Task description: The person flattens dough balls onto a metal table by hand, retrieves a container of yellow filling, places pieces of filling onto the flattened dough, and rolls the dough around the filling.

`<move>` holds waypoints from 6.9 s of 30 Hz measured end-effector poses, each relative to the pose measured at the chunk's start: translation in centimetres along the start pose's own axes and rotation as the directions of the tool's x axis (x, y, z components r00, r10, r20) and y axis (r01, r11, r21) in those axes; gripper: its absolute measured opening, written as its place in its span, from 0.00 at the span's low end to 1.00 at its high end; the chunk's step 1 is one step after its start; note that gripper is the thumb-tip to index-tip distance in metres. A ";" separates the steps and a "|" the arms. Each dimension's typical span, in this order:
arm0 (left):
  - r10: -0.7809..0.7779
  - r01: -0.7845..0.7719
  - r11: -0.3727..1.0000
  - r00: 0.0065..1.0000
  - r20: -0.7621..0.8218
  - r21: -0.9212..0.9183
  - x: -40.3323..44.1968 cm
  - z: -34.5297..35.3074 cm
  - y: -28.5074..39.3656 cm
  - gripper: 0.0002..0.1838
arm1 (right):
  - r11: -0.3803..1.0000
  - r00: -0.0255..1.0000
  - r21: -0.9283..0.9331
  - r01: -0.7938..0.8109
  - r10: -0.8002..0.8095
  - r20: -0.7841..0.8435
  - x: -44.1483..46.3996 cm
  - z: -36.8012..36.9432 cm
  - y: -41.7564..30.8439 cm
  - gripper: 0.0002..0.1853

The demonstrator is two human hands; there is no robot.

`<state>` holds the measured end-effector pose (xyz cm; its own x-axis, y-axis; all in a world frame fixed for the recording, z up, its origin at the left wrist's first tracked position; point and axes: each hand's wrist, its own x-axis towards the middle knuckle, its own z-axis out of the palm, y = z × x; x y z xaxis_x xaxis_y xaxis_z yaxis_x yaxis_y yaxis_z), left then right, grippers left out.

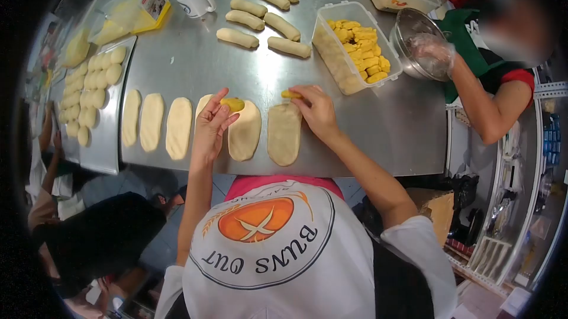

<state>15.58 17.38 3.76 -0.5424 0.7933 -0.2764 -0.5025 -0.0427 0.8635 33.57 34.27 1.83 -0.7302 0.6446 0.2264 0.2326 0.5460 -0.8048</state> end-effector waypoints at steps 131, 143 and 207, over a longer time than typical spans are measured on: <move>0.068 -0.020 0.919 0.992 0.109 -0.394 -0.4 1.1 2.3 0.36 | 0.970 0.963 -0.153 0.187 -0.150 0.224 -4.5 -3.4 -4.8 0.14; 0.093 -0.063 0.927 0.994 0.064 -0.370 -2.0 -0.1 1.6 0.33 | 0.620 0.968 -0.770 0.151 -0.250 -0.011 8.7 -17.1 2.4 0.11; 0.064 -0.109 0.946 0.986 -0.154 -0.307 -2.7 -2.4 0.3 0.33 | 0.915 0.986 -0.376 -0.145 0.165 0.023 4.6 -18.9 -0.4 0.21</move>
<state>15.32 13.77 3.74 -0.6708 0.6860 -0.2820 -0.6221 -0.3134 0.7174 42.23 47.13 13.52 -0.6962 0.7137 0.0775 0.5604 0.6077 -0.5627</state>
